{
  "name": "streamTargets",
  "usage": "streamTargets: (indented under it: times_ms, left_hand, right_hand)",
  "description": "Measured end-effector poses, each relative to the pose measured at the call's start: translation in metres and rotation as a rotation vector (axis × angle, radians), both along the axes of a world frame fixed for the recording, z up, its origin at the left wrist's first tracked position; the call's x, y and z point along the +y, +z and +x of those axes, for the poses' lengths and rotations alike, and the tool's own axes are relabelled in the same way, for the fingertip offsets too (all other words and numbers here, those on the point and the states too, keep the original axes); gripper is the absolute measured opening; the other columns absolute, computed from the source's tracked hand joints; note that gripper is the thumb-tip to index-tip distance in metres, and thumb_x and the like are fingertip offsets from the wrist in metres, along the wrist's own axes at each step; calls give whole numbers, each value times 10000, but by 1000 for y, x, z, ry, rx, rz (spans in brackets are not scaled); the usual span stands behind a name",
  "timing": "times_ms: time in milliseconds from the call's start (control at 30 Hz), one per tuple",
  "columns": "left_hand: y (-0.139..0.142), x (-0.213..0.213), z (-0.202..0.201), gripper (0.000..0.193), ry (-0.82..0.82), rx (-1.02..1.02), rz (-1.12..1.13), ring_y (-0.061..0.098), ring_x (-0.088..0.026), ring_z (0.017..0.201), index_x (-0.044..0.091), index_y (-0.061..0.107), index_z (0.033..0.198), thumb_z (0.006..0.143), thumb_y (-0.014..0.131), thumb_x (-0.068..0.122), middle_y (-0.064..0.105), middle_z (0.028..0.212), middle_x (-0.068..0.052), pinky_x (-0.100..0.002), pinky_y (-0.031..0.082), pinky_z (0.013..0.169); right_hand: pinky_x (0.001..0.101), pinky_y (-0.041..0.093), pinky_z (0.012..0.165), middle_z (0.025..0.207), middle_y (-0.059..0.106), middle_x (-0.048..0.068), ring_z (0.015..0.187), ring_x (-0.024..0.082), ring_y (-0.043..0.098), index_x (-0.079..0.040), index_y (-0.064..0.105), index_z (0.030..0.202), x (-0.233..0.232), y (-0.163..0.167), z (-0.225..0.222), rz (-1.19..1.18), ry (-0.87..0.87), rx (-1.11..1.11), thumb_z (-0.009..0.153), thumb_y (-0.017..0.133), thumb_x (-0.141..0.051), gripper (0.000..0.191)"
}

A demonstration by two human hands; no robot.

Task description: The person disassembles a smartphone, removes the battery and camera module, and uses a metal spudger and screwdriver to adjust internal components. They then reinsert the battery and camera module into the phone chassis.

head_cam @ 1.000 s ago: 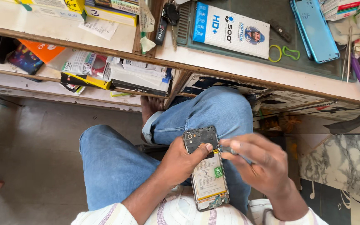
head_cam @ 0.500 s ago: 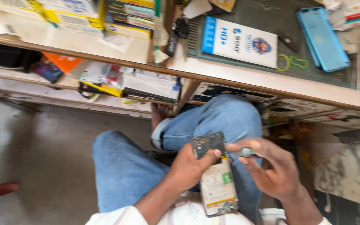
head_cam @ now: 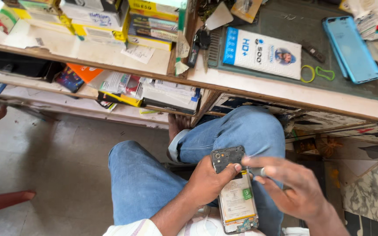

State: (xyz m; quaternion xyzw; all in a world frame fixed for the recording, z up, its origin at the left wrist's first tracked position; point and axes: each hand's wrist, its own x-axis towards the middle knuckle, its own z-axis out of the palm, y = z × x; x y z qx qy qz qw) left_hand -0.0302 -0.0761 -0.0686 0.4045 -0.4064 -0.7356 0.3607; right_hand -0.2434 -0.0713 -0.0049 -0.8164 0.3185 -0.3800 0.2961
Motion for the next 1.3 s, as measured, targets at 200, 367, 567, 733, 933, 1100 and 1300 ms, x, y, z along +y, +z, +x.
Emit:
streamTargets:
  times_ms: [200,367,567,733,933,1100,1300]
  left_hand:
    - [-2,-1,-8,157,-4,98,33,647,-73,707,27,714,962,940,672,177,732,815,-4,-269,534,605]
    - [-3,1,-10,169,-17,26,67,633,-78,669,20,733,946,934,679,179,723,777,-16,-270,518,571]
    - [-2,2,-10,187,-21,98,72,663,-76,704,24,743,973,935,653,183,763,817,-15,-259,547,613]
    - [-1,4,-9,204,-31,130,56,653,-74,713,14,743,971,956,657,198,743,814,-13,-258,540,618]
    - [-1,5,-10,211,-35,80,73,641,-73,696,22,744,945,950,661,217,732,792,-10,-261,528,596]
    - [2,8,-9,205,-9,41,34,623,-81,698,9,733,951,959,668,203,720,798,-22,-269,515,589]
    - [13,1,-10,227,-53,136,125,739,-139,744,-13,733,982,953,634,189,803,875,-115,-283,604,659]
  right_hand:
    - [384,684,861,1208,734,140,1058,233,764,-200,487,1465,2,0,-4,-126,-93,15,820,828,-199,730]
    - [303,647,719,1070,782,62,927,155,803,-205,554,1407,2,4,-8,-24,-248,130,843,829,-191,627]
    - [324,660,809,1155,752,108,971,212,776,-157,490,1458,-4,10,-11,-57,-67,53,915,771,-132,612]
    - [317,631,753,1085,761,73,913,197,789,-168,512,1421,-4,15,-12,-110,-161,137,823,850,-200,688]
    - [280,655,736,1064,779,63,899,182,795,-176,501,1423,-2,16,-11,-114,-157,128,867,829,-167,646]
    - [330,648,885,1229,749,136,1100,250,783,-146,375,1537,0,12,-9,61,-22,11,1027,697,-75,608]
    - [388,626,762,1012,729,153,879,285,715,-246,472,1329,-41,27,-40,1,-510,133,911,777,-2,572]
